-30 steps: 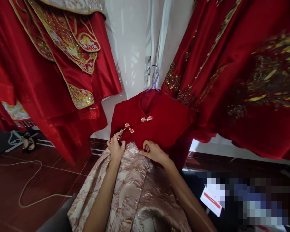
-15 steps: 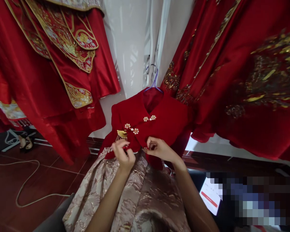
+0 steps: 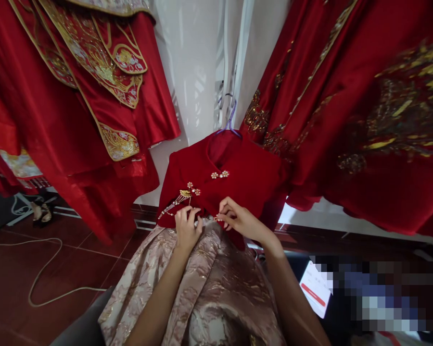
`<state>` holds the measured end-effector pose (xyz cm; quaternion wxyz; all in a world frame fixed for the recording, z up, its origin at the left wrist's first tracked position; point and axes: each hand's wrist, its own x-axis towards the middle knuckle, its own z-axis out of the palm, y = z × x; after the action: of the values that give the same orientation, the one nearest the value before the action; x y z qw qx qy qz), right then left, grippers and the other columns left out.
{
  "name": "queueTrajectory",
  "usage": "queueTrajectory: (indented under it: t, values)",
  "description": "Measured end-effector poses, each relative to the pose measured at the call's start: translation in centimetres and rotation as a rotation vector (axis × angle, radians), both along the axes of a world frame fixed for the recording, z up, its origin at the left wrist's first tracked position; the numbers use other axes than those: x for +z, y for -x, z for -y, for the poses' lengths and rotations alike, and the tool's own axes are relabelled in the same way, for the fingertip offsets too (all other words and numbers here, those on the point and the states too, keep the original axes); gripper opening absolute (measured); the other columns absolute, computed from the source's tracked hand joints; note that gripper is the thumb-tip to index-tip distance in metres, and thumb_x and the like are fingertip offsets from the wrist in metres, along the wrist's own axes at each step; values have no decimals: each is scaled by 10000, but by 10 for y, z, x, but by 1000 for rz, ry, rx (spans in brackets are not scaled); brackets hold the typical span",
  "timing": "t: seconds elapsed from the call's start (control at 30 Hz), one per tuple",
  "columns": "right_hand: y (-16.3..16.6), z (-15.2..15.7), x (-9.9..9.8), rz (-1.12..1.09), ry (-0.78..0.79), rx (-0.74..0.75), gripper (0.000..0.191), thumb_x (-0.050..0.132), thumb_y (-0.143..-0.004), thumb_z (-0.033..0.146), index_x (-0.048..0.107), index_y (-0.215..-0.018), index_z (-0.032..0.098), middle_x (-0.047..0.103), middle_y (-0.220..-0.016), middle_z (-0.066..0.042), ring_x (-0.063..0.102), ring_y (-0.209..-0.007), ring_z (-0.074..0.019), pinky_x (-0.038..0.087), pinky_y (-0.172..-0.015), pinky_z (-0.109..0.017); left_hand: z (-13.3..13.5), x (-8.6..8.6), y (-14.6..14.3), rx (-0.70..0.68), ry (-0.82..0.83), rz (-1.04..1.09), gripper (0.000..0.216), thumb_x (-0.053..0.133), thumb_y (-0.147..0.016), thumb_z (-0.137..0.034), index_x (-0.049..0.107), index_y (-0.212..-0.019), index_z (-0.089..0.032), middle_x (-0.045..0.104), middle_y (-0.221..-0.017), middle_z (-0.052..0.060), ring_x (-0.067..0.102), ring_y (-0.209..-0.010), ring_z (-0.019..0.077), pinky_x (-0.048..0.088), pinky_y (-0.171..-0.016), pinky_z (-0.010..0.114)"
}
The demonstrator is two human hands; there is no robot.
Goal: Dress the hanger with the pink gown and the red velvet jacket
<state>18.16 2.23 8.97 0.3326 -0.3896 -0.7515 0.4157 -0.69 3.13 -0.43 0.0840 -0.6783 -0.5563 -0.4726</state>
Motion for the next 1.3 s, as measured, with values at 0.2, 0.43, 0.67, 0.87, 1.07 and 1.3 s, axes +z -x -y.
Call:
queueTrajectory:
  t: [0.2,0.43,0.67,0.87,1.07,1.3]
  values:
    - [17,4,-3,196,-202,116,175,445,-895,226,612,-946,226,598,-904,-14,586,-793,-125,481,-779,-274,-9,-7,4,-117,103,208,281,574,-748,-234,516,-1017,-176,563,-854,41,554,-796,167,452,-731,279]
    - [31,-9,-33,290,-309,-38,450,388,-908,186,447,-1350,246,556,-1076,-94,552,-1005,-184,421,-938,-351,-8,-14,7,-276,163,421,216,587,-724,-235,566,-934,-189,606,-814,-1,533,-623,94,453,-613,215]
    - [43,-19,-52,347,-351,-163,582,350,-906,186,209,-1471,200,518,-1105,-134,557,-979,-205,452,-895,-357,-8,-15,8,-395,213,594,225,611,-705,-219,633,-924,-173,668,-806,18,589,-639,104,490,-624,227]
    - [59,-17,-60,316,-399,-257,566,335,-913,197,222,-1460,287,507,-1082,-91,559,-965,-198,470,-863,-333,-8,-15,9,-414,217,642,234,621,-714,-236,649,-934,-160,696,-841,39,633,-693,122,519,-666,249]
    - [60,-14,-60,314,-400,-271,573,380,-900,217,243,-1447,324,508,-1078,-72,578,-865,-180,491,-820,-320,-8,-16,9,-376,208,656,233,610,-708,-208,668,-928,-162,711,-865,44,652,-718,130,532,-684,257]
    - [58,-17,-61,285,-394,-284,547,371,-899,194,300,-1422,337,525,-1042,-59,577,-849,-170,496,-805,-303,-9,-18,10,-374,223,627,208,627,-704,-226,687,-895,-170,717,-823,37,655,-687,137,538,-657,262]
